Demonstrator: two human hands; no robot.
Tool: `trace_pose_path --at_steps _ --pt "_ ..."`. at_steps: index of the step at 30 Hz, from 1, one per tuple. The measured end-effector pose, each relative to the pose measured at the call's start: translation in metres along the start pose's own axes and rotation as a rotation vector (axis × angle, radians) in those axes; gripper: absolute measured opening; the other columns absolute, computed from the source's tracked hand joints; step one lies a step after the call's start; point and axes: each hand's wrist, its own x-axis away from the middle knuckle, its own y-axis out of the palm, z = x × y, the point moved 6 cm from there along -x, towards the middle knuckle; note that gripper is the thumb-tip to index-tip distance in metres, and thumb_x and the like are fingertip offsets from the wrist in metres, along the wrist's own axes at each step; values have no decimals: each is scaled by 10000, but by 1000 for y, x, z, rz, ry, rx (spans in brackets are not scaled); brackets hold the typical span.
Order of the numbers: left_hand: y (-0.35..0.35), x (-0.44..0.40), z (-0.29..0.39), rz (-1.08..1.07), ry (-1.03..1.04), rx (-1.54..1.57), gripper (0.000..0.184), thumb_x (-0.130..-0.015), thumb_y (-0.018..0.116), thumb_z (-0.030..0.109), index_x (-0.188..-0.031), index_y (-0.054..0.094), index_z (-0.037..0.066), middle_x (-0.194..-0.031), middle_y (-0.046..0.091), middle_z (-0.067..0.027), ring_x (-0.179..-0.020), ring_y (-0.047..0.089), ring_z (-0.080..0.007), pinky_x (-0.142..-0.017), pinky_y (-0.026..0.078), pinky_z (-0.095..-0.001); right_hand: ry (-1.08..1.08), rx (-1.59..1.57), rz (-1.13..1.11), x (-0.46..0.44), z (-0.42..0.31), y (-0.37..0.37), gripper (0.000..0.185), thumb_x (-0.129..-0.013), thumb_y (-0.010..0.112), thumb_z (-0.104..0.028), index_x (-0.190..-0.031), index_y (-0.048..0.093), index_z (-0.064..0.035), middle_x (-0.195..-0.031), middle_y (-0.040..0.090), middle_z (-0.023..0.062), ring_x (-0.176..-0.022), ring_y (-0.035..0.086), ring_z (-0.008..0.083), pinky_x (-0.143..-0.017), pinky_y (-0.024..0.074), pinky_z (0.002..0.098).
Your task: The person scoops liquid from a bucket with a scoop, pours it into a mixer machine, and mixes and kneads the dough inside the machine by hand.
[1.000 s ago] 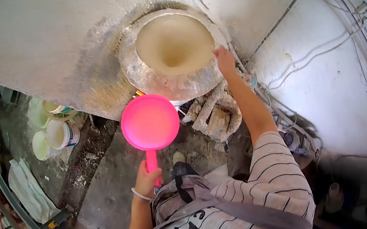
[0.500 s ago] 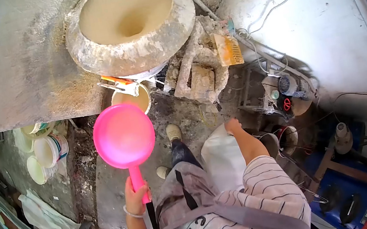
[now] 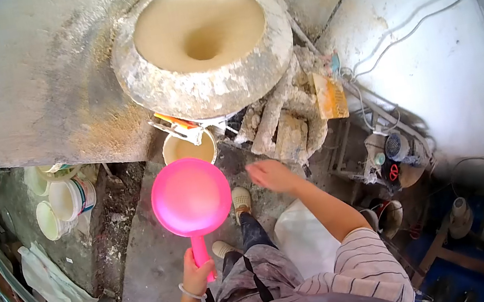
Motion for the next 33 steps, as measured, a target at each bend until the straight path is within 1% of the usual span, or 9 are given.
trace_pose_path --at_steps 5,8,11,16,20,26,29,32,33 --pt "31 4 40 -46 -3 60 357 -704 554 2 -1013 375 14 -685 487 -63 -448 489 -149 -384 401 -259 -721 343 -262 -24 -139 53 205 -801 461 -198 -814 525 -3 -761 585 138 -720 576 285 -648 442 365" --pt "44 -1 58 -29 36 74 352 -704 560 10 -1005 377 4 -666 480 -64 -436 482 -149 -377 393 -257 -843 602 194 -73 -131 58 178 -792 487 -174 -817 537 -4 -734 585 132 -648 570 296 -618 459 390" --pt "56 -6 79 -9 94 107 348 -701 566 15 -994 379 -9 -652 476 -65 -434 479 -147 -374 387 -258 -658 756 -221 -118 -99 74 183 -791 500 -176 -849 541 -7 -746 585 127 -644 571 275 -594 470 365" --pt "65 -15 95 -60 102 129 377 -694 575 26 -1005 366 -11 -665 471 -63 -444 480 -146 -386 394 -264 -49 -419 -545 -127 -176 20 219 -816 488 -199 -907 538 -5 -793 587 130 -695 576 247 -603 488 323" --pt "70 -17 111 -75 133 162 375 -695 564 13 -1014 371 -24 -661 480 -67 -436 479 -149 -387 388 -261 -199 -956 -501 -143 -268 -82 250 -836 479 -217 -954 535 -4 -830 588 131 -736 581 225 -610 502 290" --pt "69 -11 133 -38 124 127 377 -701 562 18 -1025 372 -11 -688 485 -66 -459 486 -152 -398 392 -265 -300 291 431 -256 -127 -242 304 -840 503 -298 -996 540 -40 -850 582 75 -761 572 190 -626 451 314" --pt "57 -12 124 -18 108 122 367 -706 562 22 -1017 369 0 -701 486 -65 -458 484 -152 -400 390 -263 -473 371 914 -118 -128 -276 239 -813 438 -152 -974 579 -46 -946 574 181 -886 550 309 -758 425 396" --pt "51 -7 116 -31 100 137 358 -705 556 13 -1011 371 7 -712 485 -67 -458 481 -152 -395 391 -264 -333 182 1475 -11 -12 -285 244 -849 395 -161 -884 576 -1 -842 586 174 -833 544 296 -755 405 380" --pt "47 -7 111 -27 82 139 357 -703 554 11 -1011 373 9 -716 486 -68 -458 480 -151 -393 392 -262 -150 -661 1530 1 83 -280 235 -847 392 -153 -812 553 14 -771 565 184 -739 543 310 -672 419 392"
